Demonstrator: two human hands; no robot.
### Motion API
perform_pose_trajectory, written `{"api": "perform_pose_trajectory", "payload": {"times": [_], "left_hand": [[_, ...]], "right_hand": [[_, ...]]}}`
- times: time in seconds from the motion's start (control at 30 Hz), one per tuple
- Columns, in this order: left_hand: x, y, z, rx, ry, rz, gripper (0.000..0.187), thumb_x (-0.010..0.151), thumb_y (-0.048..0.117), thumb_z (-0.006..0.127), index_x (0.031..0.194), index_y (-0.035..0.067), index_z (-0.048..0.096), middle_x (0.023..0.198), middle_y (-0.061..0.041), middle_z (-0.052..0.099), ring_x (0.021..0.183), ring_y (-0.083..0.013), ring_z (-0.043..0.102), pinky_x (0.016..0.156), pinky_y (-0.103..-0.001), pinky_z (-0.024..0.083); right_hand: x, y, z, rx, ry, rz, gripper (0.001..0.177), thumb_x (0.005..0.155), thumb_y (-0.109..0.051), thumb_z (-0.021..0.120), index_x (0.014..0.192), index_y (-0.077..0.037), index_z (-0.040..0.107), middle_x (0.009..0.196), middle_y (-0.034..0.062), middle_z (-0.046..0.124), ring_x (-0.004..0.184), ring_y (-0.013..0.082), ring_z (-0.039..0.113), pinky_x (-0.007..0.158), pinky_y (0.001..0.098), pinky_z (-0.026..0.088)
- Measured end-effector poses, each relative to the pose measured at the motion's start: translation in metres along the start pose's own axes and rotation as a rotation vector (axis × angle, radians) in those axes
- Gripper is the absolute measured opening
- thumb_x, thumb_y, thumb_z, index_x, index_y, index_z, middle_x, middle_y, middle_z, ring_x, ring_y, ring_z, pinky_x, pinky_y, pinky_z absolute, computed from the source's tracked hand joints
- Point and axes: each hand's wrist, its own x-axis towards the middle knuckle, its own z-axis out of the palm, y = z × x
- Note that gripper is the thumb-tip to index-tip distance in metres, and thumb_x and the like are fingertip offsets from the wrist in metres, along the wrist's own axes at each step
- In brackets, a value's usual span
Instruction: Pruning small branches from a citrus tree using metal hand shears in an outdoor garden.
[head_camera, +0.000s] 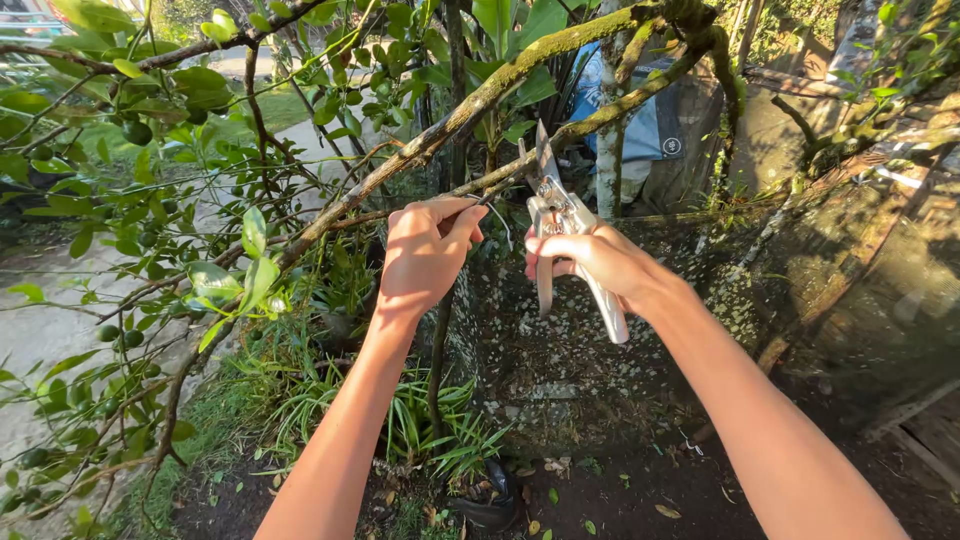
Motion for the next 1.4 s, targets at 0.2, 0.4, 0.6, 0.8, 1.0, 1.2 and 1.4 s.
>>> {"api": "perform_pose_trajectory", "payload": {"times": [0.2, 0.4, 0.6, 0.8, 1.0, 1.2, 1.4], "left_hand": [[0.001, -0.013, 0.003, -0.016, 0.017, 0.059, 0.023, 0.094, 0.022, 0.069, 0.097, 0.002, 0.079, 0.07, -0.005, 0.074, 0.06, -0.0098, 0.066, 0.059, -0.027, 0.054], [0.0, -0.015, 0.002, 0.017, 0.008, -0.015, 0.023, 0.093, 0.023, 0.07, 0.1, 0.003, 0.08, 0.071, -0.005, 0.075, 0.06, -0.0094, 0.067, 0.059, -0.028, 0.054], [-0.002, -0.015, 0.002, -0.015, 0.008, -0.067, 0.024, 0.093, 0.022, 0.069, 0.102, 0.003, 0.08, 0.07, -0.005, 0.074, 0.059, -0.0095, 0.065, 0.058, -0.028, 0.053], [-0.001, -0.023, 0.001, -0.07, 0.002, 0.016, 0.025, 0.094, 0.022, 0.068, 0.1, 0.0, 0.079, 0.07, -0.005, 0.074, 0.061, -0.0091, 0.066, 0.059, -0.026, 0.055], [0.001, -0.017, 0.0, -0.103, -0.021, 0.041, 0.023, 0.094, 0.019, 0.067, 0.099, -0.001, 0.079, 0.07, -0.005, 0.073, 0.061, -0.01, 0.065, 0.059, -0.027, 0.053], [0.003, -0.014, -0.001, -0.122, -0.025, 0.102, 0.021, 0.095, 0.017, 0.067, 0.099, -0.001, 0.078, 0.072, -0.006, 0.073, 0.061, -0.01, 0.065, 0.058, -0.027, 0.053], [0.004, -0.014, 0.001, -0.1, -0.042, 0.059, 0.022, 0.095, 0.016, 0.067, 0.1, -0.001, 0.079, 0.072, -0.006, 0.074, 0.061, -0.0105, 0.065, 0.058, -0.027, 0.053]], "right_hand": [[0.008, 0.015, 0.01, -0.071, 0.136, 0.026, 0.026, 0.083, -0.012, 0.068, 0.107, -0.004, 0.063, 0.091, 0.0074, 0.068, 0.086, 0.0191, 0.069, 0.091, 0.0374, 0.056], [0.01, 0.026, 0.009, -0.173, 0.179, 0.025, 0.015, 0.082, -0.01, 0.066, 0.096, -0.006, 0.068, 0.086, 0.0068, 0.07, 0.079, 0.0166, 0.067, 0.079, 0.0371, 0.055], [0.006, 0.016, 0.013, -0.287, 0.2, -0.007, 0.015, 0.081, -0.009, 0.066, 0.094, 0.0, 0.066, 0.079, 0.0074, 0.071, 0.072, 0.0193, 0.071, 0.071, 0.0374, 0.059], [0.015, 0.025, 0.008, -0.162, 0.124, 0.021, 0.036, 0.08, -0.009, 0.06, 0.115, 0.0, 0.06, 0.097, 0.0142, 0.074, 0.091, 0.0232, 0.075, 0.089, 0.0384, 0.062], [0.007, 0.0, -0.007, -0.169, -0.013, 0.118, 0.058, 0.077, -0.01, 0.059, 0.132, 0.004, 0.053, 0.11, 0.0216, 0.073, 0.108, 0.0285, 0.071, 0.1, 0.0445, 0.055], [-0.002, -0.022, -0.004, -0.182, 0.023, 0.182, 0.062, 0.073, -0.011, 0.06, 0.133, 0.006, 0.054, 0.11, 0.0213, 0.074, 0.109, 0.0304, 0.072, 0.104, 0.0476, 0.054], [-0.004, -0.021, -0.005, -0.282, -0.01, 0.143, 0.068, 0.069, -0.011, 0.06, 0.135, -0.003, 0.045, 0.11, 0.0152, 0.076, 0.114, 0.0251, 0.072, 0.109, 0.0426, 0.046]]}}
